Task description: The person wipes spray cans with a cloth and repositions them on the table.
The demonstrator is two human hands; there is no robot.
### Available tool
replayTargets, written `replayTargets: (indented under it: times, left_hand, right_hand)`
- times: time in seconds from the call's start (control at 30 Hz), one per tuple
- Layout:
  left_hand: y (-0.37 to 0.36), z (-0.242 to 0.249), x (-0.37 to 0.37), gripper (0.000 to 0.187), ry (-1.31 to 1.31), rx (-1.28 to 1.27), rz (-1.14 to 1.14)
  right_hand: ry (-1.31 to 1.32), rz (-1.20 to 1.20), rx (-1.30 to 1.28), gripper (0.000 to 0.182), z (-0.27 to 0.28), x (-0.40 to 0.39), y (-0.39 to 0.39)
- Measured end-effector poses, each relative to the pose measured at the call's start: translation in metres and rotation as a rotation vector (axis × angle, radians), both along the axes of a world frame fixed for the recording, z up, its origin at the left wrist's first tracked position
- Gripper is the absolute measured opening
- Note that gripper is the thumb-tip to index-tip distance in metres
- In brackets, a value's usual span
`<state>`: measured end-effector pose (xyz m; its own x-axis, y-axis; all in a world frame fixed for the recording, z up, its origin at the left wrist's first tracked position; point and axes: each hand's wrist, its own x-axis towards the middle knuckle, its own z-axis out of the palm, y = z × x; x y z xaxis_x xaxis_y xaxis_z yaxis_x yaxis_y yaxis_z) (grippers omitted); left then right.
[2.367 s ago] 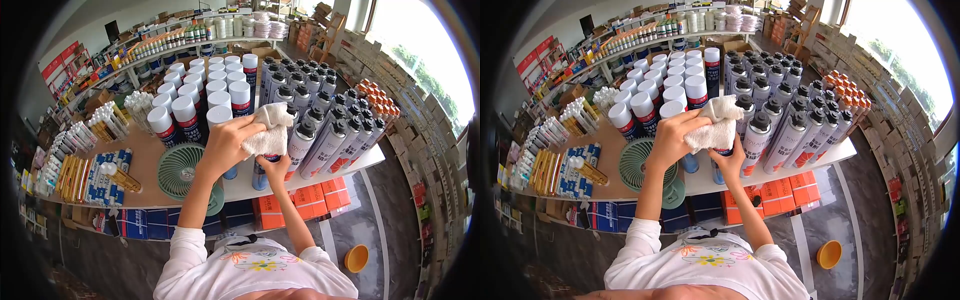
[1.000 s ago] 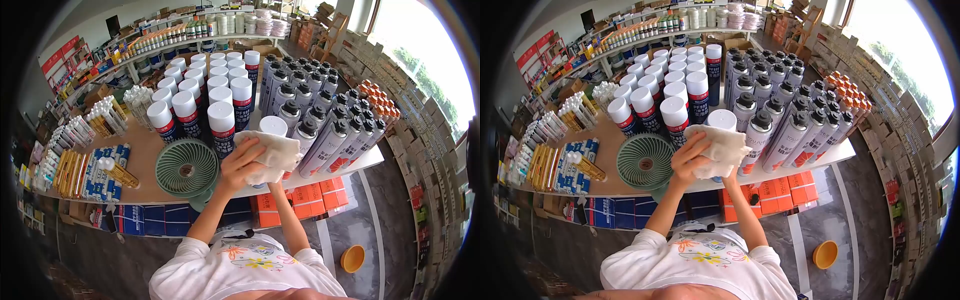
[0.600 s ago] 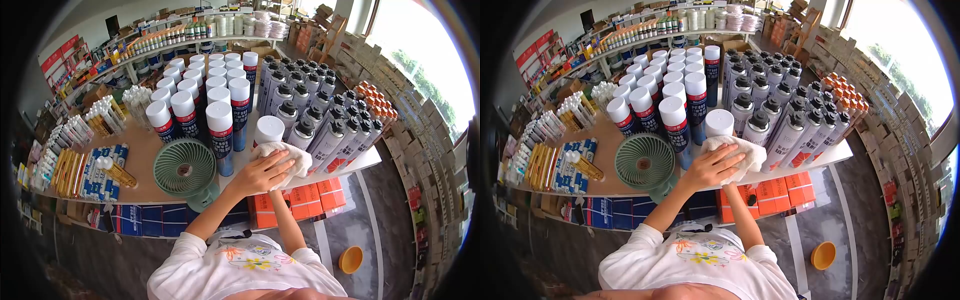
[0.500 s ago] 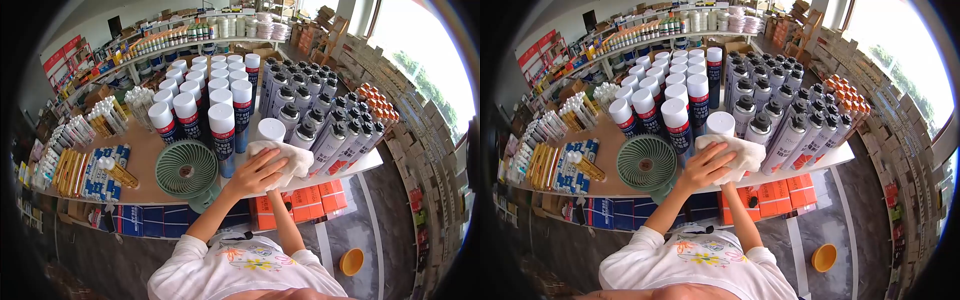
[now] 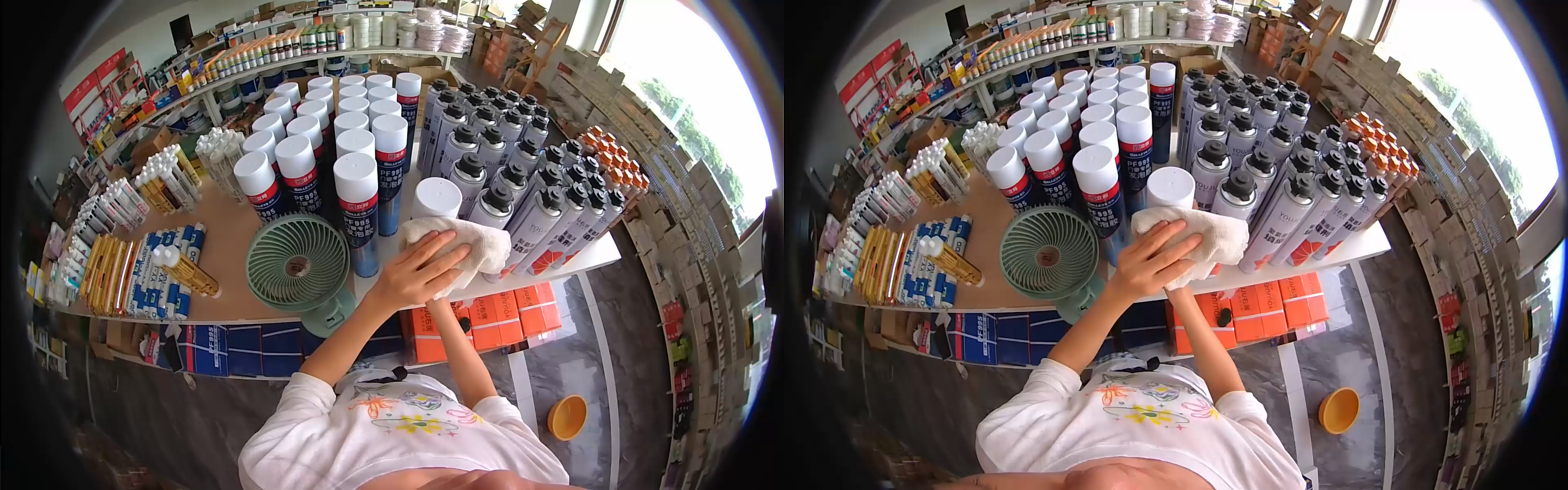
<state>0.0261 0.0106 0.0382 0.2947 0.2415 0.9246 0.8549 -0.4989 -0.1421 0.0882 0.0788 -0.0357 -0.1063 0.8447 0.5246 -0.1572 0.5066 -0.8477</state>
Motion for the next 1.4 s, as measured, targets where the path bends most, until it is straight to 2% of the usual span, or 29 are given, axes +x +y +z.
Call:
replayTargets:
  times: [0.23,0.43,0.5,0.57,0.67,0.7,0.77,0.8,0.9,0.97,1.03,1.17,1.27,1.3,1.37,1.4]
  left_hand:
    - [-0.002,-0.016,-0.024,0.012,-0.343,0.089,0.056]
    - [-0.008,0.001,-0.009,0.01,-0.188,0.028,0.006]
    - [-0.007,0.003,-0.004,0.011,0.01,-0.003,0.015]
    - [-0.006,-0.001,-0.008,0.01,-0.016,-0.007,0.019]
    - [-0.005,-0.014,-0.029,0.013,-0.278,0.08,0.045]
    - [-0.003,-0.013,-0.028,0.013,-0.273,0.081,0.041]
    - [-0.002,-0.013,-0.027,0.017,-0.599,0.091,0.087]
    - [-0.003,-0.013,-0.025,0.017,-0.598,0.086,0.087]
    - [-0.01,-0.006,-0.018,0.015,-0.38,0.097,0.024]
    - [-0.013,0.006,-0.014,0.008,-0.061,0.019,-0.004]
    - [-0.008,0.007,-0.006,0.007,-0.026,-0.029,0.022]
    - [-0.002,-0.004,-0.025,0.009,-0.063,0.048,-0.005]
    - [0.0,-0.011,-0.04,0.018,-0.346,0.054,-0.03]
    - [0.0,-0.009,-0.041,0.018,-0.341,0.045,-0.036]
    - [-0.003,-0.007,-0.04,0.02,-0.511,0.008,0.006]
    - [-0.008,-0.002,-0.038,0.014,-0.47,0.009,0.031]
  right_hand:
    - [0.0,-0.011,0.019,0.046,0.002,-0.007,0.001]
    - [-0.012,-0.021,0.027,0.049,0.0,-0.005,-0.004]
    - [-0.017,-0.025,0.033,0.05,0.001,-0.005,-0.006]
    - [-0.025,-0.023,0.036,0.051,0.004,-0.003,-0.007]
    - [-0.019,-0.032,0.043,0.053,0.008,-0.003,-0.007]
    - [-0.019,-0.037,0.045,0.053,0.011,-0.002,-0.006]
    - [-0.019,-0.051,0.05,0.054,0.015,-0.004,-0.004]
    - [-0.018,-0.058,0.05,0.055,0.016,-0.005,-0.004]
    - [-0.015,-0.055,0.05,0.055,0.015,-0.006,-0.005]
    - [-0.013,-0.046,0.049,0.056,0.013,-0.006,-0.005]
    - [-0.013,-0.041,0.049,0.056,0.011,-0.006,-0.004]
    - [-0.014,-0.028,0.051,0.056,0.006,-0.008,-0.001]
    - [0.002,-0.028,0.047,0.056,0.003,-0.009,0.003]
    - [0.004,-0.027,0.044,0.056,0.002,-0.011,0.005]
    - [0.006,-0.028,0.036,0.056,-0.003,-0.012,0.005]
    - [0.008,-0.027,0.035,0.056,-0.006,-0.012,0.004]
